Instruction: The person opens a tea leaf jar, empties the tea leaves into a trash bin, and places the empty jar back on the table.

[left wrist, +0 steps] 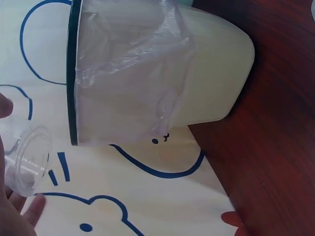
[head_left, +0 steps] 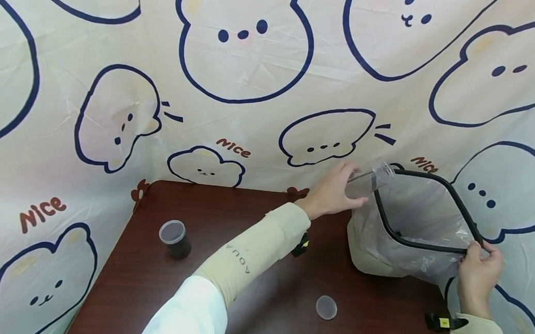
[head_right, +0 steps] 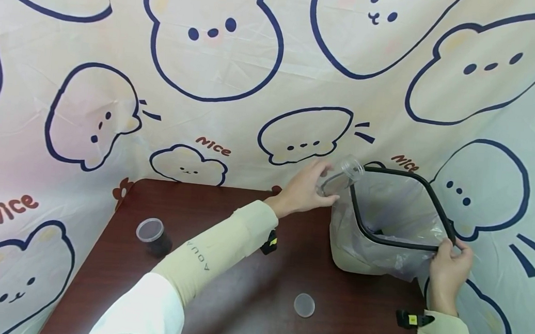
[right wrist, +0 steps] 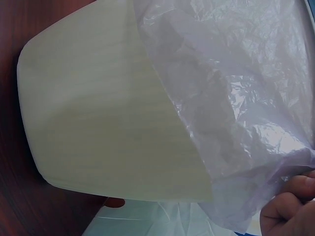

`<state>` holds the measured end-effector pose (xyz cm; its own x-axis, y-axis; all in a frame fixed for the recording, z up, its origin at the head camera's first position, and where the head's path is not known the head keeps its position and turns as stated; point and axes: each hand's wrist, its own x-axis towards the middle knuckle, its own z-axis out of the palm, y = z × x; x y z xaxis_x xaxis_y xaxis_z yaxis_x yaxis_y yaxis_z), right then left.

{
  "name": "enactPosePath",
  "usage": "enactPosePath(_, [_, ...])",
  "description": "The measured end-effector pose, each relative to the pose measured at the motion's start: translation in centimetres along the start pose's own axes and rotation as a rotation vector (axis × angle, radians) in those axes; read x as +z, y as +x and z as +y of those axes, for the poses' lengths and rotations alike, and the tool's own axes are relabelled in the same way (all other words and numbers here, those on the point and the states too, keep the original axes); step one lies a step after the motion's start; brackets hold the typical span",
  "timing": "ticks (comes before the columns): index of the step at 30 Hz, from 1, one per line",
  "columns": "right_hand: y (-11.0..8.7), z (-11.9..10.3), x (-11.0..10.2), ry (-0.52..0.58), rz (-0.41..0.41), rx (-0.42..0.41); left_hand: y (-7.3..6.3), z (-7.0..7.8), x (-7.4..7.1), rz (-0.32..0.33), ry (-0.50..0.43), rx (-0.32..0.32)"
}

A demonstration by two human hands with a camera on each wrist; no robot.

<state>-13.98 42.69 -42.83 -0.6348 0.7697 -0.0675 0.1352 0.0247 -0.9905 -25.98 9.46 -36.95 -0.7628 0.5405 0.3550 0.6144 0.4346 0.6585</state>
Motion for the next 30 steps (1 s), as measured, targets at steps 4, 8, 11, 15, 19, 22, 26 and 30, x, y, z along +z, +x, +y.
enactPosePath(4, [0.1,0.1,-0.1,-0.008,-0.002,-0.001,-0.5,-0.7,0.2,0.017,-0.004,0.001])
enactPosePath(8, [0.1,0.1,-0.2,0.002,-0.007,0.003,-1.0,-1.4,0.4,0.018,-0.071,-0.01])
enactPosePath(11, [0.2,0.1,-0.2,0.008,-0.009,0.008,-1.5,-1.8,0.5,0.012,-0.123,-0.016])
enactPosePath(15, [0.3,0.1,-0.3,0.008,-0.009,0.011,-2.4,-2.4,0.5,0.005,-0.181,-0.011])
enactPosePath(19, [0.3,0.2,-0.3,0.005,0.0,0.007,-3.6,-3.2,0.7,-0.019,-0.196,-0.035])
enactPosePath(22, [0.2,0.3,-0.3,-0.002,-0.001,0.004,-4.6,-3.8,0.9,-0.038,-0.197,-0.058])
enactPosePath(26, [0.1,0.3,-0.2,-0.009,-0.012,0.005,-6.0,-4.7,1.3,-0.046,-0.198,-0.069])
enactPosePath(30, [0.0,0.1,-0.3,-0.006,-0.015,0.009,-7.5,-5.5,2.0,-0.048,-0.185,-0.081])
